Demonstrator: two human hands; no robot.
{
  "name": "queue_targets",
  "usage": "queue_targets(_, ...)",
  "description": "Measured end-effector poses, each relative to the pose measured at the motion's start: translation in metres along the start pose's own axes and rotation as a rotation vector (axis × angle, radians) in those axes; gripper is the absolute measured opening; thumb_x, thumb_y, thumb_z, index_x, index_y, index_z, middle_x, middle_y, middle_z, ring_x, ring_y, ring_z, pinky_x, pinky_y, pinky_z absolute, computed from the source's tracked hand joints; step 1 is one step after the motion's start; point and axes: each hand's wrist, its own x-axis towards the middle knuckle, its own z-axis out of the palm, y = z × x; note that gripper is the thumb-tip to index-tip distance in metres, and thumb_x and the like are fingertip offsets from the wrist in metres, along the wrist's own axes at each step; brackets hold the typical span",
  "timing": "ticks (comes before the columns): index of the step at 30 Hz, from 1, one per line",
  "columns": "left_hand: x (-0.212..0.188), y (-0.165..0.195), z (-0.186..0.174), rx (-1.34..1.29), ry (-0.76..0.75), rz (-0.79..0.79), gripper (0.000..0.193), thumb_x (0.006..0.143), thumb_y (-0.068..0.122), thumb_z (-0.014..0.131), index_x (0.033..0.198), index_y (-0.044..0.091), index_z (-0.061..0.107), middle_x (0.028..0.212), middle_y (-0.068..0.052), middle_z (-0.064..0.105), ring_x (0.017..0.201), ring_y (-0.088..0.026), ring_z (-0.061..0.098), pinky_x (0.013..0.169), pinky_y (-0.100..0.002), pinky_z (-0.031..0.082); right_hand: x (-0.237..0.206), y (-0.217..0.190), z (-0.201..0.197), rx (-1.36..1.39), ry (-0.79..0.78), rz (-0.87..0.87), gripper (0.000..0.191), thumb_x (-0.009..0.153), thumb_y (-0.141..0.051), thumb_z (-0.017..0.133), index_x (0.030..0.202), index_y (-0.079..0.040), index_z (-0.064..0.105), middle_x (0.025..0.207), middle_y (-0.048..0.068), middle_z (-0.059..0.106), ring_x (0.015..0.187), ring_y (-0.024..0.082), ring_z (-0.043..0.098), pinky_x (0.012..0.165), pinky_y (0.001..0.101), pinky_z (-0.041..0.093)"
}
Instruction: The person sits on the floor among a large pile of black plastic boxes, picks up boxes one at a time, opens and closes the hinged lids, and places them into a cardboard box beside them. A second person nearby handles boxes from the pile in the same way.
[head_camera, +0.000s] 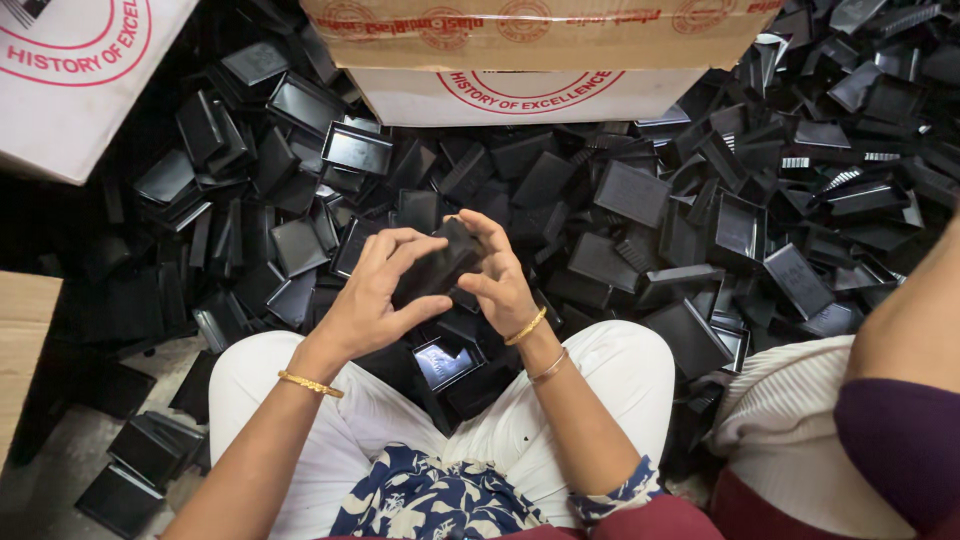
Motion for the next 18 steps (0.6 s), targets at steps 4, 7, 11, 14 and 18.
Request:
queue_targets(4, 0.001, -0.002, -0.009, -0.047, -0.025, 0.02, 0.057, 0.081, 0.028, 0.081, 0.133, 0.013, 0.062, 0.133, -0.012, 0.055, 0.123, -0.03, 0.053, 0.107, -0.039, 0.043, 0.0, -0.004, 0.001, 0.024, -0.019, 0.045, 0.085, 0.085, -0.013, 0.083, 0.155, -0.006, 0.038, 0.154, 0.011, 0.046, 0.145, 0.025, 0.045, 0.122, 0.0397, 0.037)
queue_targets(7, 0.0, -0.01, -0.009, -0.181, -0.117, -0.046, 0.057, 0.082, 0.027, 0.08, 0.133, 0.013, 0.059, 0.136, -0.011, 0.051, 0.124, -0.03, 0.053, 0.107, -0.038, 0.043, 0.001, -0.006, 0.002, -0.072, -0.051, -0.01, 0.083, 0.086, -0.012, 0.084, 0.155, -0.005, 0.038, 0.155, 0.012, 0.046, 0.147, 0.026, 0.043, 0.126, 0.0393, 0.034)
queue_targets(11, -0.005, -0.02, -0.006, -0.189, -0.055, -0.036, 0.064, 0.073, 0.027, 0.084, 0.131, 0.015, 0.06, 0.131, -0.009, 0.049, 0.124, -0.029, 0.051, 0.109, -0.038, 0.042, 0.0, -0.007, 0.002, -0.107, -0.053, 0.014, 0.084, 0.086, -0.014, 0.083, 0.157, -0.005, 0.038, 0.154, 0.013, 0.047, 0.149, 0.026, 0.043, 0.128, 0.0389, 0.032)
queue_targets(14, -0.007, -0.025, -0.005, -0.108, -0.034, 0.019, 0.065, 0.07, 0.026, 0.086, 0.13, 0.016, 0.065, 0.133, -0.011, 0.05, 0.123, -0.03, 0.047, 0.11, -0.041, 0.039, 0.0, -0.007, 0.0, -0.089, -0.055, 0.038, 0.086, 0.085, -0.015, 0.083, 0.157, -0.005, 0.038, 0.155, 0.011, 0.046, 0.148, 0.025, 0.042, 0.127, 0.0385, 0.032)
queue_targets(18, -0.01, -0.023, 0.002, -0.059, 0.005, 0.03, 0.061, 0.073, 0.029, 0.086, 0.13, 0.017, 0.068, 0.137, -0.011, 0.052, 0.115, -0.028, 0.047, 0.107, -0.041, 0.042, 0.001, -0.006, -0.001, -0.089, -0.078, 0.027, 0.086, 0.085, -0.015, 0.085, 0.156, -0.005, 0.038, 0.155, 0.009, 0.045, 0.148, 0.025, 0.042, 0.126, 0.0386, 0.033)
